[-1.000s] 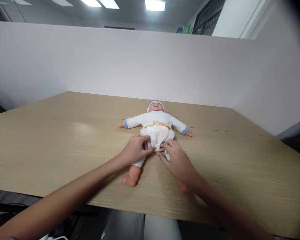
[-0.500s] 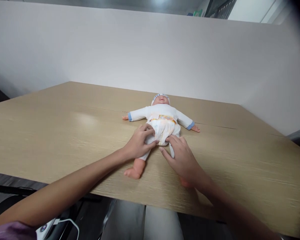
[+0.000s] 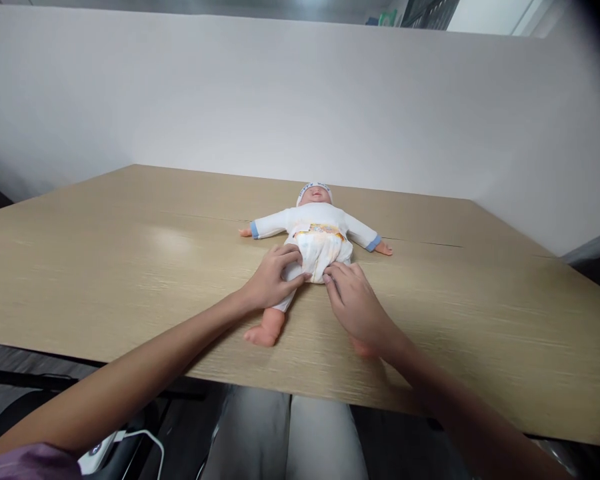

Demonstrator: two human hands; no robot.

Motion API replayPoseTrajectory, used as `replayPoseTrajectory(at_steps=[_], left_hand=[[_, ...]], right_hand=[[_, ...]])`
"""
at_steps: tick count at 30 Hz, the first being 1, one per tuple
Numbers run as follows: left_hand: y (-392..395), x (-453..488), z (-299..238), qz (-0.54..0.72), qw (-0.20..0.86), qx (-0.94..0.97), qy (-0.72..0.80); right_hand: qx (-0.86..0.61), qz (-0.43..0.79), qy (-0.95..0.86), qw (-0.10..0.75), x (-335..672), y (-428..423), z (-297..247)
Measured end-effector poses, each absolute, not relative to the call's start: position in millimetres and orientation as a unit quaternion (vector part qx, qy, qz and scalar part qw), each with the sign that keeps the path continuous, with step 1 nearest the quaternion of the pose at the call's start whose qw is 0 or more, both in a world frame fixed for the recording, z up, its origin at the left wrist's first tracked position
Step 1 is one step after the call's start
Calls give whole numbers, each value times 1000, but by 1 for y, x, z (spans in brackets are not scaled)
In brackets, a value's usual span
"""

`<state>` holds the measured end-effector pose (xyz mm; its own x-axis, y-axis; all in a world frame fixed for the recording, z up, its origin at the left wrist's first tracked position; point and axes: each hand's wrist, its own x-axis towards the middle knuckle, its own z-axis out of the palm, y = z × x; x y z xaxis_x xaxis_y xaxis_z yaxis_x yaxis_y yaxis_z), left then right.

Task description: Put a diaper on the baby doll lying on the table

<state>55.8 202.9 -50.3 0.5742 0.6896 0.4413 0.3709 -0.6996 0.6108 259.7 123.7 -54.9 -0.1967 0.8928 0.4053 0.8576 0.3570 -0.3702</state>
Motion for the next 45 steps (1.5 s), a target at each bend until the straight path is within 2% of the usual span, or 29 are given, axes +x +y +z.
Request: replayPoseTrajectory(at_steps=[12, 20, 24, 35, 45], left_hand=[[209, 54, -45, 305, 256, 859, 322], [207, 56, -47, 349, 411, 762, 357], [206, 56, -49, 379, 480, 694, 379], [198, 50, -43, 317, 422, 745, 408], [202, 43, -35, 301, 604, 648, 352]], right_hand=[[-578, 63, -750, 314, 262, 127, -54], [-625, 105, -670, 386, 266, 126, -48], [-636, 113, -671, 364, 276, 126, -45], [-635, 122, -691, 323, 275, 124, -44], [-671, 218, -608, 363, 273, 126, -53]])
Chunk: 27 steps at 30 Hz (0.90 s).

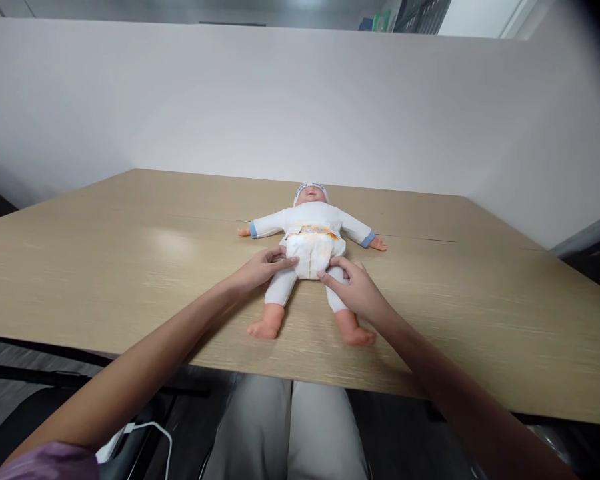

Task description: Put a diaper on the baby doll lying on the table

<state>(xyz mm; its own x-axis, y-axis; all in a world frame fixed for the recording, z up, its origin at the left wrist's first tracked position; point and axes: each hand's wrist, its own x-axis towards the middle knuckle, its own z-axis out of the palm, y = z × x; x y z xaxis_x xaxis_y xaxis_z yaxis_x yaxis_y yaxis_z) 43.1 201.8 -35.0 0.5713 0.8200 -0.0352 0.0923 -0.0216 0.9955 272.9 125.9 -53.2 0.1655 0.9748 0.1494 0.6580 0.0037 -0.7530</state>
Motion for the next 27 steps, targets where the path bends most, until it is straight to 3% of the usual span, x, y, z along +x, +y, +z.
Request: replayPoseTrajectory(at_steps=[12, 20, 27], left_hand=[[203, 44, -37, 315, 654, 597, 340], [204, 43, -40, 318, 636, 607, 354], [205, 44, -43, 326, 661, 583, 342]], right_hand=[[-618, 155, -647, 419, 265, 122, -56], [-631, 165, -627, 426, 268, 129, -67], [-660, 207, -585, 424, 270, 128, -46]])
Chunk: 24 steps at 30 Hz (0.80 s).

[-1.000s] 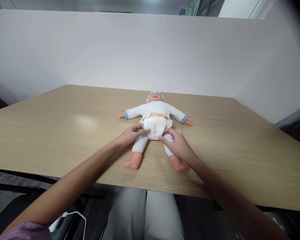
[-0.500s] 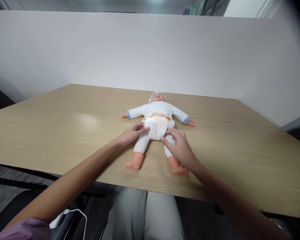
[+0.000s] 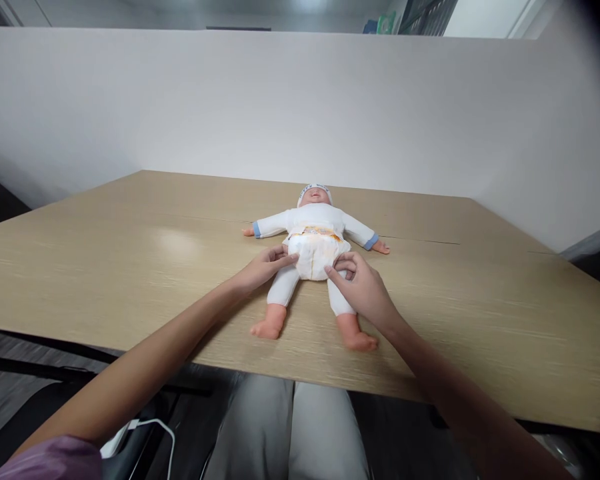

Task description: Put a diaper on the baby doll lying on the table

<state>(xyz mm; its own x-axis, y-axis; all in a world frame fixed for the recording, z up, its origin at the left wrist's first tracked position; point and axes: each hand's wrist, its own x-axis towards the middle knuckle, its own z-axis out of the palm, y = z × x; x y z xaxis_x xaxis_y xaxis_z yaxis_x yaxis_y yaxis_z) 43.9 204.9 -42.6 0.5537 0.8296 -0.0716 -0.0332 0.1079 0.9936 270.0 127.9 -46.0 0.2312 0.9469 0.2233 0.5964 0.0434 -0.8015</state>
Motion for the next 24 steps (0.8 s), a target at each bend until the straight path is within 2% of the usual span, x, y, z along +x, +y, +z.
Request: replayPoseTrajectory(at_steps=[6, 14, 21, 24], left_hand=[[205, 45, -43, 323, 654, 589, 349], [205, 45, -44, 331, 640, 600, 347], [207, 45, -49, 340, 654, 583, 342], [207, 47, -50, 349, 644, 589, 341]], right_hand=[[-691, 211, -565, 398, 274, 124, -35], [-656, 154, -647, 358, 273, 128, -42], [-588, 316, -579, 468, 277, 140, -57], [-600, 301, -577, 465, 278, 138, -54]])
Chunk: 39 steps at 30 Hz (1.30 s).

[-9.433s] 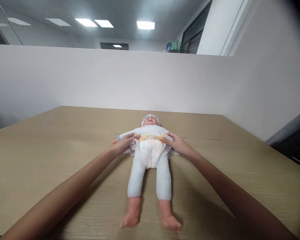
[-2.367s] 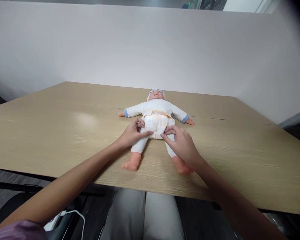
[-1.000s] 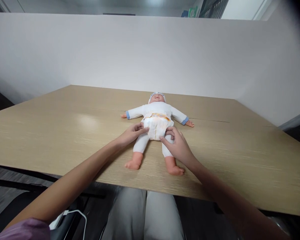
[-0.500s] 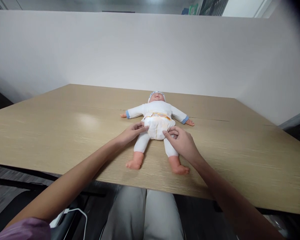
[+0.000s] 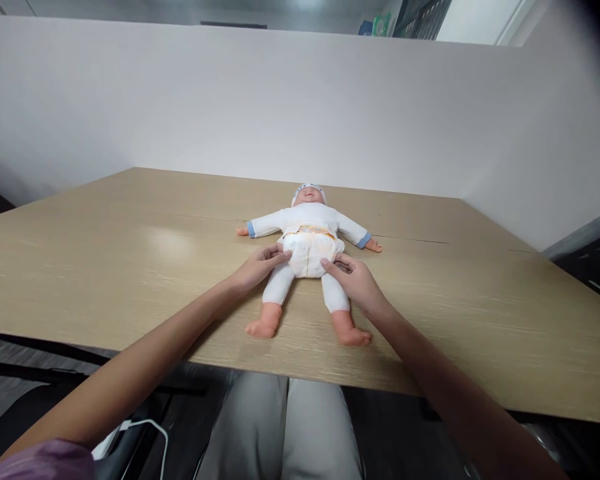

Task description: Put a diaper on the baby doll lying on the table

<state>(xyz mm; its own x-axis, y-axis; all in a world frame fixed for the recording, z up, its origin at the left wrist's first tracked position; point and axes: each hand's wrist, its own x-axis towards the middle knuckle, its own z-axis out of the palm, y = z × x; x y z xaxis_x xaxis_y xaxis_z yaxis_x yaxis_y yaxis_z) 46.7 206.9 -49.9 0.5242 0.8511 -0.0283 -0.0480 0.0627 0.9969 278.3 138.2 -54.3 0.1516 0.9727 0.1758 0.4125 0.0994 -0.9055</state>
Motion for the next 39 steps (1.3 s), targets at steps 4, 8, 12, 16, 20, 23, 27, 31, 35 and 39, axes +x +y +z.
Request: replayPoseTrajectory(at_steps=[4, 8, 12, 16, 20, 23, 27, 31, 35, 39], left_hand=[[208, 50, -53, 361, 618, 609, 342], [205, 45, -49, 363, 576, 644, 350], [194, 25, -42, 365, 429, 740, 368], [210, 7, -49, 368, 254, 817, 365], [267, 13, -64, 354, 38, 843, 403], [312, 27, -73, 306, -8, 841, 446], [339, 34, -78, 265, 3, 840, 474], [337, 33, -79, 268, 3, 831, 488], [328, 40, -68, 241, 40, 811, 531], [290, 42, -32, 247, 176, 757, 579]], right_hand=[[-647, 182, -609, 422, 276, 132, -46], [-659, 113, -628, 398, 273, 119, -45], [-632, 137, -639, 415, 277, 97, -50], [-608, 62, -657, 441, 302, 101, -53], [-616, -100, -678, 388, 337, 163, -59], [-643, -136, -690, 303, 352, 216, -69], [-670, -132, -687, 249, 357, 247, -88], [-679, -119, -677, 259, 361, 249, -93], [-683, -16, -662, 308, 351, 245, -77], [-714, 126, -594, 349, 333, 218, -49]])
